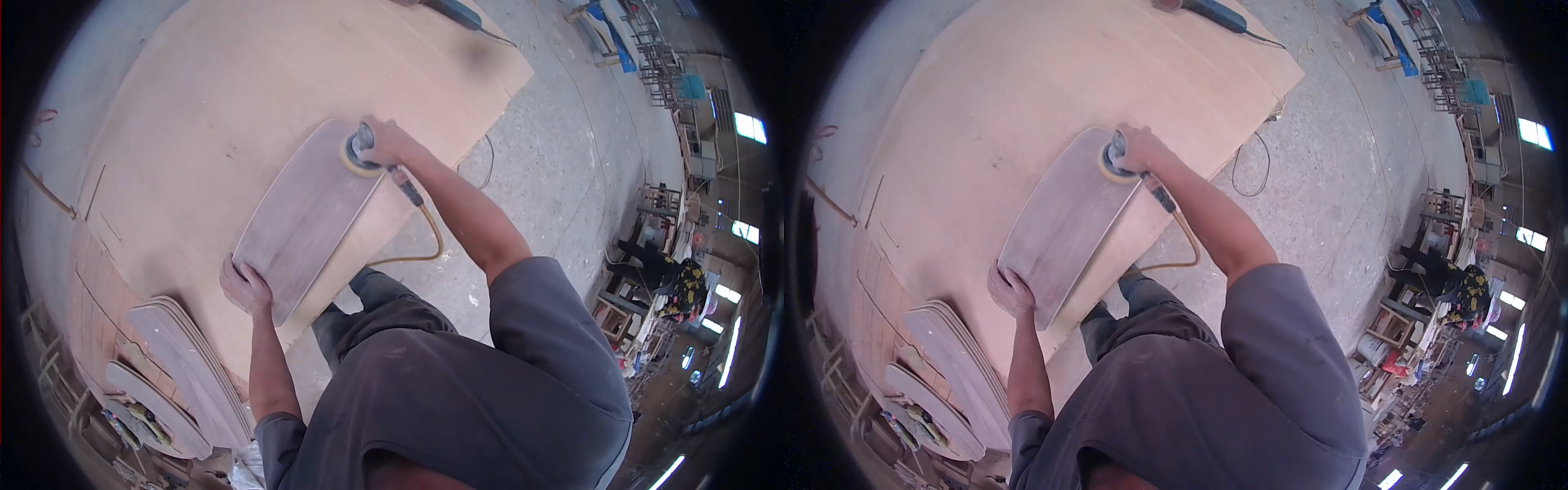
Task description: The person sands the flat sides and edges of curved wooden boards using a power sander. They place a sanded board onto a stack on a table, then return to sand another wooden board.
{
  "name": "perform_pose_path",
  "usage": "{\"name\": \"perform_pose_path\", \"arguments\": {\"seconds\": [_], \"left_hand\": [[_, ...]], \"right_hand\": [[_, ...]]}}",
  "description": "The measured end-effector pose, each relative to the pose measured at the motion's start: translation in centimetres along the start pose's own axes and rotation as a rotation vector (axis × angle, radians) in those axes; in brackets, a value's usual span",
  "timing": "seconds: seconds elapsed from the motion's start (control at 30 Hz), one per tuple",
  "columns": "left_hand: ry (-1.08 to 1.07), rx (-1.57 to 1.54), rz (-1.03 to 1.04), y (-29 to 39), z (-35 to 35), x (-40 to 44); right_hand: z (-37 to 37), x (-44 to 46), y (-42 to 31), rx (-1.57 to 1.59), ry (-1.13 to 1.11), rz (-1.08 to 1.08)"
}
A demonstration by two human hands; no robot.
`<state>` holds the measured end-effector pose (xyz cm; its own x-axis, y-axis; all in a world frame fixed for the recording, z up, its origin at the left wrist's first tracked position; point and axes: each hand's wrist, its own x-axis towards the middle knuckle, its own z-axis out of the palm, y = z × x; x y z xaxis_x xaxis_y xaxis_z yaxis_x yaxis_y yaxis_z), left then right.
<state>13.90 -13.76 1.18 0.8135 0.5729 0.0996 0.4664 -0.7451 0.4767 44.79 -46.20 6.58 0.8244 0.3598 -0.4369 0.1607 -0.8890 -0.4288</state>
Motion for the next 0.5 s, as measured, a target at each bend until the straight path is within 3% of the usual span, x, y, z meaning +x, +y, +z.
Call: {"name": "perform_pose_path", "arguments": {"seconds": [0.17,0.3,0.37,0.5], "left_hand": [[0.006,0.008,-0.024,0.1,0.1,-0.5],[0.002,-0.001,0.006,0.2,0.1,-0.5],[0.025,0.018,0.031,0.1,0.4,-0.7],[0.028,0.035,0.049,0.0,0.7,-0.7]], "right_hand": [[1.8,-9.8,-3.1,0.073,-0.036,0.017],[9.5,-16.1,-8.5,0.02,0.089,-0.296],[9.1,-18.8,-13.0,-0.062,-0.027,-0.401],[9.2,-18.2,-13.8,0.024,0.039,-0.373]]}}
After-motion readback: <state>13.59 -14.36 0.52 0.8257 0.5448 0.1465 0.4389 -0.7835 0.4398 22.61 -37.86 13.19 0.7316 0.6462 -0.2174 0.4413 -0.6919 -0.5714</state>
